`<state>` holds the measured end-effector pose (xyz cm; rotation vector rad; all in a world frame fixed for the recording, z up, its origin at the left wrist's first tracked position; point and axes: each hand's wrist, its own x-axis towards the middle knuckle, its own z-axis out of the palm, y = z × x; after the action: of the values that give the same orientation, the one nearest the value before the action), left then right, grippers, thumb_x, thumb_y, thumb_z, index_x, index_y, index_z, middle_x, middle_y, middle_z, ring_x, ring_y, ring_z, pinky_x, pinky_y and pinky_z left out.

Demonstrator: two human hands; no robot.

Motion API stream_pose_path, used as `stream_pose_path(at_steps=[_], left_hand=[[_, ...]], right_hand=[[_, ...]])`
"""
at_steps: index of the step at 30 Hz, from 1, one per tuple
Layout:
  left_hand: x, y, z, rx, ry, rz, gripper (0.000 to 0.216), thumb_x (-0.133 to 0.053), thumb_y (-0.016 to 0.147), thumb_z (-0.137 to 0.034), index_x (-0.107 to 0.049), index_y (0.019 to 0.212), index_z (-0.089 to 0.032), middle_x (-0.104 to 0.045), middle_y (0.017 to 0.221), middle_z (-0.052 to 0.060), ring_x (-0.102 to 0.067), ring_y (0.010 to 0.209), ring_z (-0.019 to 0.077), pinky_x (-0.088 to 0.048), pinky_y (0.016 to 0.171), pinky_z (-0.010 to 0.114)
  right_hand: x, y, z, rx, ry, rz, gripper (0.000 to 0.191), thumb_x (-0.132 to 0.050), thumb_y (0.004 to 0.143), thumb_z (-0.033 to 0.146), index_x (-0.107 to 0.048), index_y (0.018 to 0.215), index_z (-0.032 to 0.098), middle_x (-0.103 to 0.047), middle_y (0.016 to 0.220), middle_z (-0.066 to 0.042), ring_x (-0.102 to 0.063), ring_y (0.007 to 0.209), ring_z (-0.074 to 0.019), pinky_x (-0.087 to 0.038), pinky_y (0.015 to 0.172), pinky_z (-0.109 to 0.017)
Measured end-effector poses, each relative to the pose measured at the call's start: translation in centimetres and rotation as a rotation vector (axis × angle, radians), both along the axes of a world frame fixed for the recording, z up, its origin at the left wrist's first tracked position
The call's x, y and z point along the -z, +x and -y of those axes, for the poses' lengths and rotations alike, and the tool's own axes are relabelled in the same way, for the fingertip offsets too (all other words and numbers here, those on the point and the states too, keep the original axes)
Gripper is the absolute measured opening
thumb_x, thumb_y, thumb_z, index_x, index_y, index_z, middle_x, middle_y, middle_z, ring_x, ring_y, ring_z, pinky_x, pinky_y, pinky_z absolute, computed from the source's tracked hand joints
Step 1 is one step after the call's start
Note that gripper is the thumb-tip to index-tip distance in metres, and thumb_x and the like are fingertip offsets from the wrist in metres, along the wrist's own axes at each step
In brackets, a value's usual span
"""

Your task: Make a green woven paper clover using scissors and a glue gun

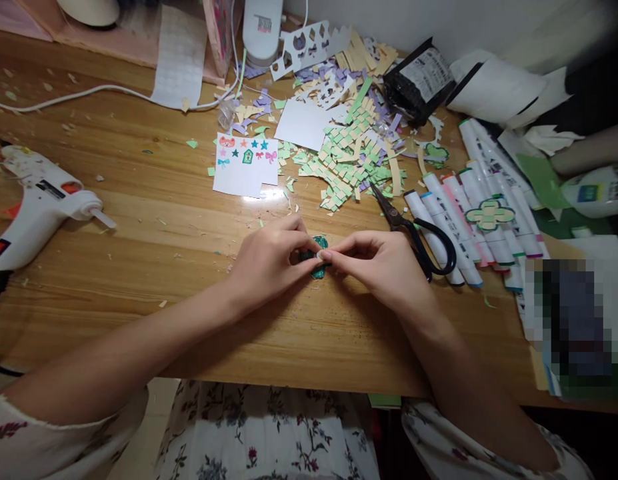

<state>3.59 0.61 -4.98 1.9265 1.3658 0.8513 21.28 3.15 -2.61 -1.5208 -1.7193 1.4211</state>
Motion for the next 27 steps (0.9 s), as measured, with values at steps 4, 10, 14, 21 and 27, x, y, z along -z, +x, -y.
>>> stream_pose_path(at_steps=[4,10,14,21,27], left_hand=[[-0.1,0.1,0.0,-0.004,-0.013,0.000,0.012,-0.066,0.079,-0.027,-0.071,0.082,-0.016,-0.057,0.075,0.002,-0.050,0.063,0.0110,-0.037,0.053,0.023],[-0.1,0.1,0.0,-0.002,-0.010,0.008,0.014,-0.066,0.080,-0.027,-0.072,0.083,-0.015,-0.057,0.075,0.002,-0.050,0.063,0.0109,-0.036,0.053,0.023],[-0.1,0.0,-0.1,-0.004,-0.007,0.010,0.012,-0.067,0.078,-0.026,-0.072,0.083,-0.016,-0.057,0.075,0.002,-0.051,0.063,0.0106,-0.036,0.053,0.023],[0.0,0.0,0.0,0.005,-0.007,-0.009,0.014,-0.067,0.080,-0.030,-0.072,0.083,-0.017,-0.058,0.076,0.002,-0.051,0.064,0.0112,-0.036,0.054,0.023],[0.1,0.0,-0.1,0.011,-0.010,-0.031,0.012,-0.066,0.080,-0.028,-0.071,0.082,-0.018,-0.057,0.076,0.002,-0.050,0.065,0.0115,-0.036,0.055,0.023]], right_hand=[[-0.1,0.0,0.0,0.001,-0.002,0.002,0.018,-0.077,0.067,0.031,-0.073,0.069,0.014,-0.072,0.065,-0.005,-0.063,0.056,-0.0159,-0.048,0.051,-0.025],[0.1,0.3,0.0,-0.006,-0.008,0.004,0.015,-0.077,0.067,0.029,-0.074,0.071,0.015,-0.072,0.066,-0.005,-0.064,0.057,-0.0158,-0.049,0.054,-0.026],[0.1,0.7,-0.4,-0.064,0.029,-0.030,0.018,-0.076,0.069,0.033,-0.073,0.075,0.016,-0.072,0.070,-0.005,-0.065,0.062,-0.0174,-0.052,0.058,-0.028],[-0.1,1.0,-0.9,-0.241,0.264,-0.026,0.005,-0.069,0.078,0.024,-0.072,0.076,0.021,-0.068,0.082,-0.004,-0.064,0.075,-0.0176,-0.051,0.067,-0.030],[0.4,1.0,-1.3,-0.292,0.240,-0.050,0.005,-0.067,0.079,0.021,-0.072,0.078,0.020,-0.068,0.080,-0.004,-0.063,0.076,-0.0172,-0.051,0.068,-0.029]])
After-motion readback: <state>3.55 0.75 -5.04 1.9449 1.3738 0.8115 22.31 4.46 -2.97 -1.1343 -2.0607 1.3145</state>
